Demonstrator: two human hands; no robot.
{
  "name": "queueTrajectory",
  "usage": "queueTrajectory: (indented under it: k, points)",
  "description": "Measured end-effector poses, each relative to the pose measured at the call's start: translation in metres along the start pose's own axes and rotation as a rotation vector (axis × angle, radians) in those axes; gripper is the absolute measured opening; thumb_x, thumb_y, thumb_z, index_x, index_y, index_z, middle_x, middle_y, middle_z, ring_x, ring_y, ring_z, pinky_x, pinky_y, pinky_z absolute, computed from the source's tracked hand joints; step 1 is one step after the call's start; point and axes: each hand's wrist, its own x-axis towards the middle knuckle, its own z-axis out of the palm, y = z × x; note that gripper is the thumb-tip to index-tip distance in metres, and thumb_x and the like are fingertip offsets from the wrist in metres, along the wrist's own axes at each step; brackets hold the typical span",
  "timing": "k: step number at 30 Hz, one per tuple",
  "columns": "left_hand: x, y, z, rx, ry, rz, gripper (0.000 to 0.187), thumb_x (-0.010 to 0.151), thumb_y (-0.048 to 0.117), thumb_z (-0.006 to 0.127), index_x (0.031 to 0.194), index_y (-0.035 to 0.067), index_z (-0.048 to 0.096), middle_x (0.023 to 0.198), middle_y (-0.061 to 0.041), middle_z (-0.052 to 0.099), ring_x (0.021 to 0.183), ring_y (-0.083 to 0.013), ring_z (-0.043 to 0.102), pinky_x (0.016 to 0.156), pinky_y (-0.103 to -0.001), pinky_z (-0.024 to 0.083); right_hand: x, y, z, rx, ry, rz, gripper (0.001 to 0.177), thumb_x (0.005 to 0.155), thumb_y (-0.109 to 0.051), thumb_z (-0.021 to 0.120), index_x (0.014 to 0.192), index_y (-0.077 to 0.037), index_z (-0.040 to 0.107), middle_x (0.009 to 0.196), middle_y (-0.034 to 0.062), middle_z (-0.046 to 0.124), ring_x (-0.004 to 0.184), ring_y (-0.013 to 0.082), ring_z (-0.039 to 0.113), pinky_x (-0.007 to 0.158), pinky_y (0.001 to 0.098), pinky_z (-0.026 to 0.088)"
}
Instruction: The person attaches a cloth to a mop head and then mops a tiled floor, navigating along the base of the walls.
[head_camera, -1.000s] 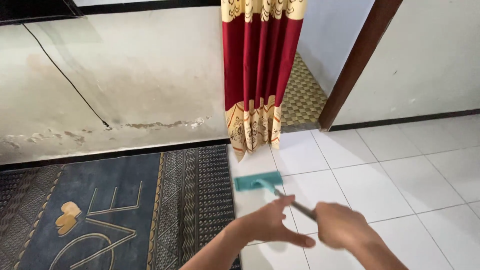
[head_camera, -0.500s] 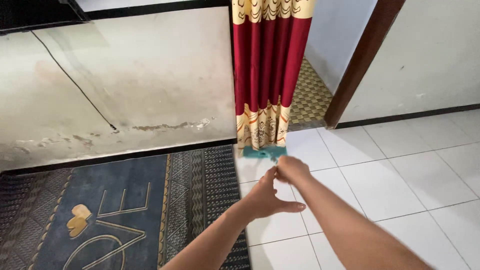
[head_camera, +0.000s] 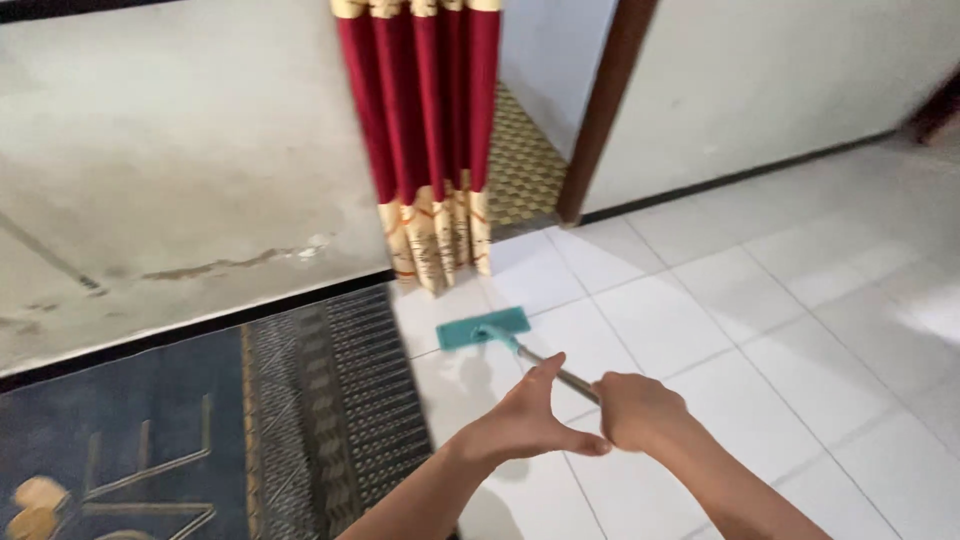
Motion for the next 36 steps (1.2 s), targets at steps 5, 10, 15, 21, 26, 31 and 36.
queueTrajectory:
  k: [5, 10, 15, 21, 26, 31, 36]
  points:
    - [0.002, 0.061, 0.023, -0.155, -0.229, 0.164, 0.132, 0.051, 0.052, 0.091, 0.156, -0.005, 0.033, 0.153, -0.028, 0.046, 0.145, -0.0385, 0.043, 0.119, -0.045, 0.036, -0.025, 0.028, 0.0, 0.083, -0.011, 0.105, 0.053, 0.086, -0.002, 0.059, 0.132, -0.027, 0.064, 0.11, 0.0005, 0.075, 0.1, 0.0207, 0.074, 0.081, 0.0384, 0.06]
    - [0.029, 0.068, 0.029, -0.27, -0.242, 0.032, 0.131, 0.046, 0.043, 0.093, 0.153, 0.001, 0.031, 0.149, -0.021, 0.046, 0.142, -0.0304, 0.045, 0.117, -0.042, 0.039, -0.006, 0.023, -0.029, 0.133, -0.005, 0.039, 0.035, 0.088, -0.009, 0.057, 0.117, -0.015, 0.074, 0.099, 0.0057, 0.078, 0.091, 0.0225, 0.075, 0.078, 0.0383, 0.059]
    - [0.062, 0.046, -0.026, -0.052, 0.003, 0.066, 0.13, 0.054, 0.046, 0.093, 0.158, 0.001, 0.029, 0.155, -0.021, 0.042, 0.145, -0.0356, 0.039, 0.12, -0.047, 0.036, 0.077, -0.016, -0.054, 0.035, 0.051, -0.073, 0.031, 0.086, -0.006, 0.062, 0.115, -0.013, 0.07, 0.098, 0.0084, 0.078, 0.091, 0.0209, 0.076, 0.078, 0.0371, 0.061]
    - [0.103, 0.037, -0.081, -0.02, 0.043, -0.168, 0.137, 0.052, 0.054, 0.09, 0.158, -0.002, 0.023, 0.148, -0.025, 0.049, 0.129, -0.0379, 0.059, 0.107, -0.046, 0.052, 0.192, -0.045, -0.093, 0.12, 0.115, -0.218, 0.02, 0.089, -0.009, 0.06, 0.105, -0.006, 0.072, 0.092, 0.0122, 0.078, 0.079, 0.0227, 0.077, 0.069, 0.0363, 0.061]
    - [0.161, 0.027, -0.102, 0.011, 0.064, -0.234, 0.145, 0.055, 0.057, 0.091, 0.162, -0.001, 0.012, 0.153, -0.029, 0.042, 0.133, -0.0359, 0.056, 0.109, -0.044, 0.049, 0.299, -0.054, -0.14, 0.125, 0.122, -0.237, 0.017, 0.087, -0.007, 0.062, 0.098, -0.002, 0.074, 0.09, 0.0155, 0.079, 0.077, 0.0241, 0.078, 0.069, 0.0372, 0.061]
    - [0.223, 0.03, -0.091, 0.126, 0.161, -0.101, 0.146, 0.057, 0.058, 0.094, 0.159, -0.006, 0.012, 0.16, -0.03, 0.033, 0.145, -0.0384, 0.041, 0.118, -0.044, 0.04, 0.34, -0.004, -0.141, 0.074, 0.144, -0.142, 0.02, 0.088, -0.009, 0.063, 0.105, -0.002, 0.072, 0.101, 0.0205, 0.075, 0.094, 0.0343, 0.072, 0.081, 0.0423, 0.058]
    - [0.268, 0.036, -0.064, 0.135, 0.05, 0.001, 0.153, 0.052, 0.067, 0.088, 0.162, -0.008, 0.011, 0.156, -0.034, 0.034, 0.148, -0.0413, 0.036, 0.121, -0.044, 0.036, 0.281, 0.078, -0.133, 0.047, 0.085, -0.142, 0.032, 0.093, -0.011, 0.053, 0.121, -0.012, 0.066, 0.112, 0.0096, 0.074, 0.107, 0.0257, 0.073, 0.091, 0.0436, 0.058]
